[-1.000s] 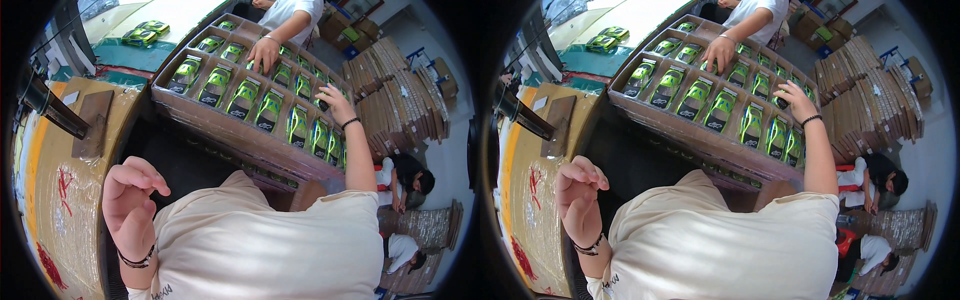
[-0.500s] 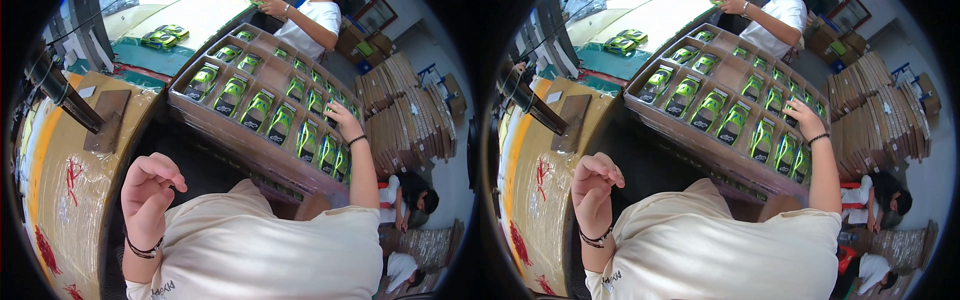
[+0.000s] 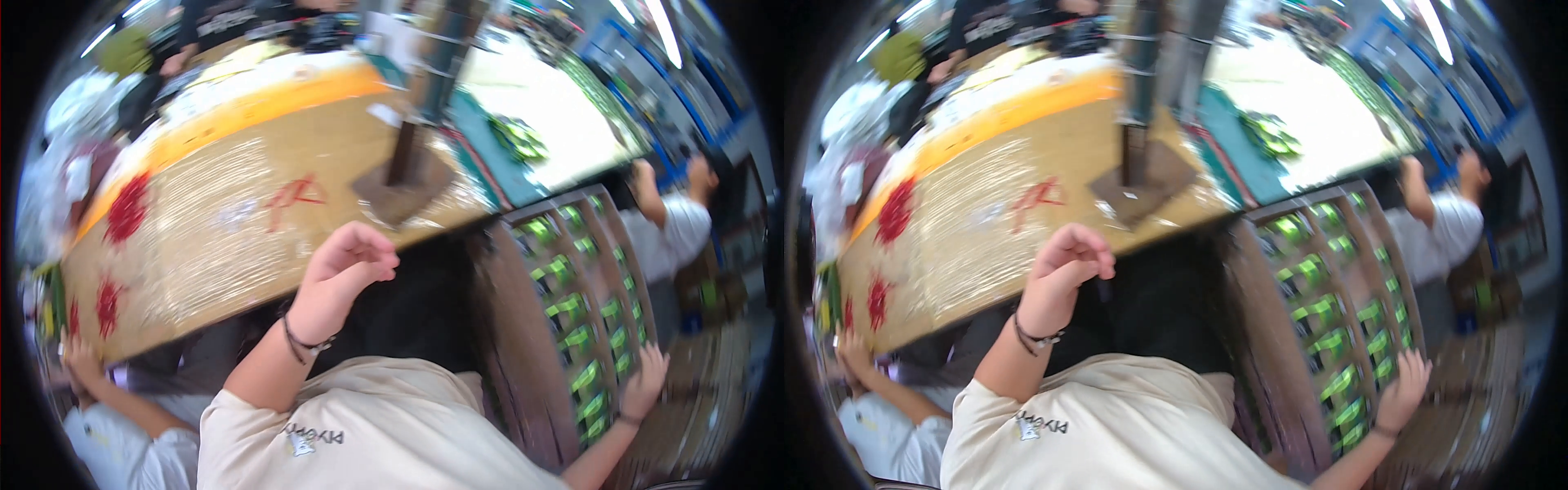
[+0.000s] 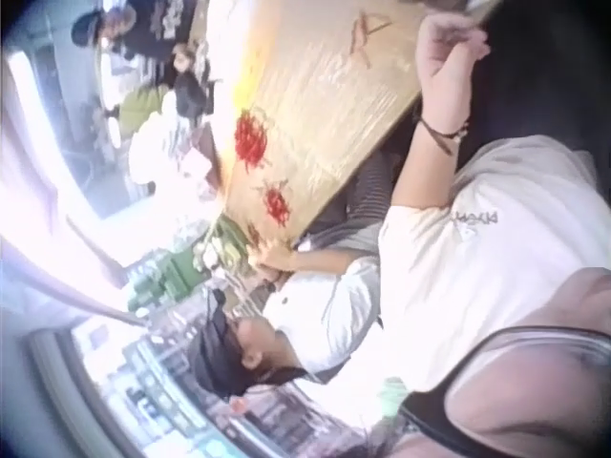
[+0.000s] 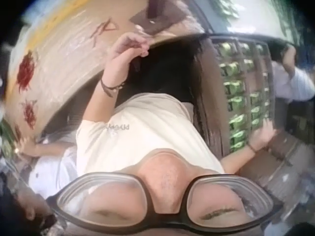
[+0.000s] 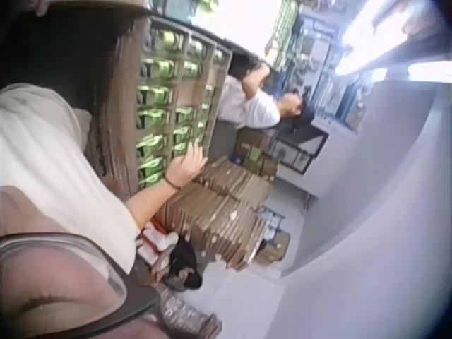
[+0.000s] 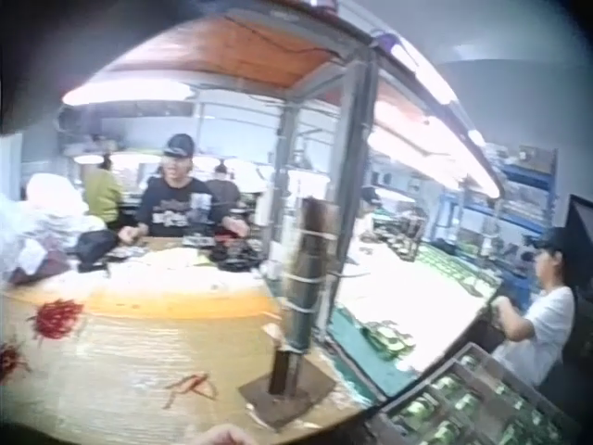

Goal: The person assembles toy car shells by attaching plastic components and red wires, then places the completed toy cars into a sorting tray. The assembly is done by hand and with a press machine.

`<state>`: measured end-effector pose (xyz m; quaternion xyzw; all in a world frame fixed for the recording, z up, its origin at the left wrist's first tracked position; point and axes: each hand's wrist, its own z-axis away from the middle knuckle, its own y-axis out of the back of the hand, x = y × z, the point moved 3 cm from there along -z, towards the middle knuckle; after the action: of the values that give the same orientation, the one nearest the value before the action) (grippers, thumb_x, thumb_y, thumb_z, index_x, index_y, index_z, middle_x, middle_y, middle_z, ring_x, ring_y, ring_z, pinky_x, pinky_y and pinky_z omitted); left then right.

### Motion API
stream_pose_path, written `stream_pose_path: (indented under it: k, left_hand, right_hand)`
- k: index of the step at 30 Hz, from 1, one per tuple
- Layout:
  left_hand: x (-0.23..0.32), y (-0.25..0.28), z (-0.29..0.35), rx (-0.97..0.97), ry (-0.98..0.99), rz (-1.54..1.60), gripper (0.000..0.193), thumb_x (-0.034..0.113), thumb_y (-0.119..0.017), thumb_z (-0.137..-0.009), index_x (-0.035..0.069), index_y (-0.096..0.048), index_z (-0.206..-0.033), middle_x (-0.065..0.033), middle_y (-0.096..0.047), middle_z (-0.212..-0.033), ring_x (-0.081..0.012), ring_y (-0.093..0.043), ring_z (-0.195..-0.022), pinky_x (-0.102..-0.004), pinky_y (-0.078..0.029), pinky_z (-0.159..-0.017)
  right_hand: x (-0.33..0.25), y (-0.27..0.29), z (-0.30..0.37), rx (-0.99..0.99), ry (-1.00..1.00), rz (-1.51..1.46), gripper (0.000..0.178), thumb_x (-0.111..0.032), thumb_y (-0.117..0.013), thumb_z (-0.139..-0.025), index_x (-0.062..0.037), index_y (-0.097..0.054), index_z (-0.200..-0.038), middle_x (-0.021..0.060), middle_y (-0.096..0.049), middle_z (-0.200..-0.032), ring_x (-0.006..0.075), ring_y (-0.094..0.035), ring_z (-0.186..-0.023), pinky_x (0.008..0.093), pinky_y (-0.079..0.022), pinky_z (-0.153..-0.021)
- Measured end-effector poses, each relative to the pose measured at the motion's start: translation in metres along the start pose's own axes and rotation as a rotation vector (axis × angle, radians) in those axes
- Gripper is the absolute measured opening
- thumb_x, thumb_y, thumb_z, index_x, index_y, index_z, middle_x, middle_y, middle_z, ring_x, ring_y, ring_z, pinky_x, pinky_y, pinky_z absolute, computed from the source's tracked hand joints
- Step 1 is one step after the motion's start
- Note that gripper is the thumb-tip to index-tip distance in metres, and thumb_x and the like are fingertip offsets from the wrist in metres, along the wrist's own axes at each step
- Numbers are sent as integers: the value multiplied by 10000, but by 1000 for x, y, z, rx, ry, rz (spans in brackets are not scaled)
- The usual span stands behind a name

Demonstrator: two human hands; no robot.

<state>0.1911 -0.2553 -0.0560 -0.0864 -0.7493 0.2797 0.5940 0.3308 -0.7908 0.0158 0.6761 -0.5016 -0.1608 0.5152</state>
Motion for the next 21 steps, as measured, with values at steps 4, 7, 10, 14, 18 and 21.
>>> stream_pose_path:
  k: [4,7,10,14,18,21]
  left_hand:
    - [24,53,24,235,-145,-145,175,-13,-595,-923,44,-605,-1089,-20,-634,-1023,-103,-609,-987,-281,-512,-865]
    - [67,90,48,429,-378,-706,181,-13,-565,-887,22,-608,-1060,-54,-650,-985,-157,-620,-919,-298,-488,-815]
    - [124,135,85,714,-430,-1513,179,10,-593,-870,22,-633,-1044,-84,-652,-993,-201,-632,-920,-320,-489,-814]
    - [172,199,157,1064,-325,-1737,196,48,-642,-826,31,-648,-1021,-147,-649,-1040,-364,-606,-994,-424,-485,-901]
    - [182,221,217,1356,-282,-1981,235,73,-654,-825,52,-647,-1058,-135,-619,-1106,-345,-549,-1078,-440,-451,-949]
    - [183,221,246,1585,-290,-2076,283,86,-665,-819,62,-635,-1100,-137,-597,-1150,-351,-511,-1123,-445,-434,-964]
  right_hand:
    - [-152,1,-21,430,247,-537,117,-70,-589,-865,-11,-689,-882,180,-671,-927,359,-652,-900,520,-530,-868]
    - [-314,20,-75,245,814,-1027,92,-68,-676,-708,-90,-717,-788,68,-702,-889,257,-667,-960,443,-537,-855]
    - [-414,19,-112,160,950,-1195,240,-3,-690,-697,-62,-729,-926,112,-684,-1027,298,-660,-968,435,-537,-863]
    - [-501,27,-161,57,900,-1243,338,-7,-689,-758,-38,-685,-1094,143,-612,-1111,351,-589,-986,441,-507,-851]
    - [-556,46,-191,85,861,-1041,331,-68,-703,-801,-71,-678,-1132,129,-584,-1193,334,-547,-1069,470,-438,-947]
    - [-577,45,-199,102,789,-900,319,-125,-709,-827,-103,-678,-1144,104,-565,-1227,314,-512,-1112,493,-343,-1017]
